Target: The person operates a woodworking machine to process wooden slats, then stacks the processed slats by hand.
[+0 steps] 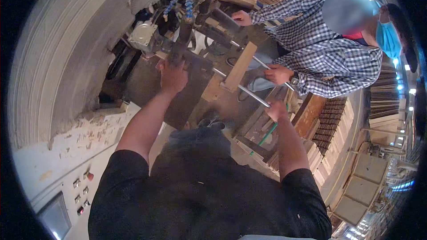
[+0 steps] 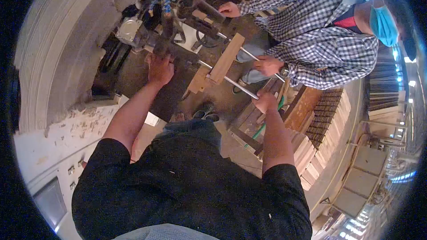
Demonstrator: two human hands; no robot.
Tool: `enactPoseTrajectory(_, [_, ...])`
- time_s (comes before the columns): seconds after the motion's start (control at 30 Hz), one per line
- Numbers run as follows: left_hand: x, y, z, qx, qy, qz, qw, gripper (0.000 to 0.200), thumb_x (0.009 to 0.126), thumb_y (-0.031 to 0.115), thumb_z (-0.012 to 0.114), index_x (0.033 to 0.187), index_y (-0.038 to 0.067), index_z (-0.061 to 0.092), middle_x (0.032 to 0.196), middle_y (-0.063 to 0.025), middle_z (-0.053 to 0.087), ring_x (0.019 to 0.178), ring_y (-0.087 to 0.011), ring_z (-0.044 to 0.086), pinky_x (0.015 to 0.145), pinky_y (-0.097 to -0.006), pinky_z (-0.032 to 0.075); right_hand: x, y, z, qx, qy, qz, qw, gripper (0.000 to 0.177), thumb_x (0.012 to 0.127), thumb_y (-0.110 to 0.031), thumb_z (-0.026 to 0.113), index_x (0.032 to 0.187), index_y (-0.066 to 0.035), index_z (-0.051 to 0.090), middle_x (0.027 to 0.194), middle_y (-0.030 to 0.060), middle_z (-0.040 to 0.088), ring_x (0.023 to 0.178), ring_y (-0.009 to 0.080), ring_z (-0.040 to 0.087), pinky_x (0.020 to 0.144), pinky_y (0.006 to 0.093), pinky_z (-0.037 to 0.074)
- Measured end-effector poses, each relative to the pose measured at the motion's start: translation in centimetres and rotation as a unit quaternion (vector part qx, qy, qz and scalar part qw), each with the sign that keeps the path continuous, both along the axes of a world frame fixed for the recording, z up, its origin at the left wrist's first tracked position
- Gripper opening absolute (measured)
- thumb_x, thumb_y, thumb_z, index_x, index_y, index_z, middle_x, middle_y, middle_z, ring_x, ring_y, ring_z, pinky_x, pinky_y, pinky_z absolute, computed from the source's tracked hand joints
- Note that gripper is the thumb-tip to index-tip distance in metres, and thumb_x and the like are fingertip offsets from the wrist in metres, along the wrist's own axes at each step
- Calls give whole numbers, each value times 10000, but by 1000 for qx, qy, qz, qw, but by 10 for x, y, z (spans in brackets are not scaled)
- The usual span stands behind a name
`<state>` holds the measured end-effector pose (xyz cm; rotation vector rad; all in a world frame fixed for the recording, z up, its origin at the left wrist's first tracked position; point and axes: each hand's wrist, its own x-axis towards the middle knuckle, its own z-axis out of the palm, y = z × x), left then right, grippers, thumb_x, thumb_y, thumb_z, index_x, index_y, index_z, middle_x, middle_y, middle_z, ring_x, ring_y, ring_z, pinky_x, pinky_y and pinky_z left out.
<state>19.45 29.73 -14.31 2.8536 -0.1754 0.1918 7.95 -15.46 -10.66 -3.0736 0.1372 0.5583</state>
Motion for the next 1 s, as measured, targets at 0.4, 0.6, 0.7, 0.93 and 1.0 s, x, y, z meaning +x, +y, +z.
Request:
enactPoseTrajectory(0.4, [-36,28,22,-3,-16,-164,986,431,773,210,675,1179,89,595,1190,-194,549,1189,-407,493,1065,-583,303,1,-8,-18,31,-17,-33,999,416,757,-398,711,1053,-106,692,969,202,709,945,390,682,846,474,545])
enactPoseTrajectory(0.6, [-126,37,26,-16,2,-179,984,493,712,108,686,1190,83,567,1260,-202,491,1193,-416,477,1061,-576,335,0,2,2,27,-2,-43,999,454,744,-407,723,1095,-121,683,990,195,713,962,388,683,864,475,539])
enactPoseTrajectory(0.7, [-112,3,50,-102,-14,-200,974,498,716,83,657,1204,83,563,1297,-207,477,1215,-426,465,1066,-556,351,-1,-7,-11,26,-16,-30,999,457,740,-410,720,1088,-115,682,1006,192,715,971,381,683,867,466,541])
enactPoseTrajectory(0.93, [-5,-156,70,-171,37,-253,951,417,850,204,662,1183,-10,529,1136,-292,589,1087,-445,572,930,-519,468,0,1,1,18,17,-52,998,471,744,-415,731,1089,-98,679,1054,180,709,1015,371,672,889,456,534])
enactPoseTrajectory(1.0, [15,-179,54,-172,71,-203,961,422,872,236,656,1187,-9,516,1113,-296,610,1040,-456,602,897,-528,481,1,2,2,22,7,-44,999,469,739,-408,738,1088,-100,680,1055,176,710,1016,374,671,889,456,535])
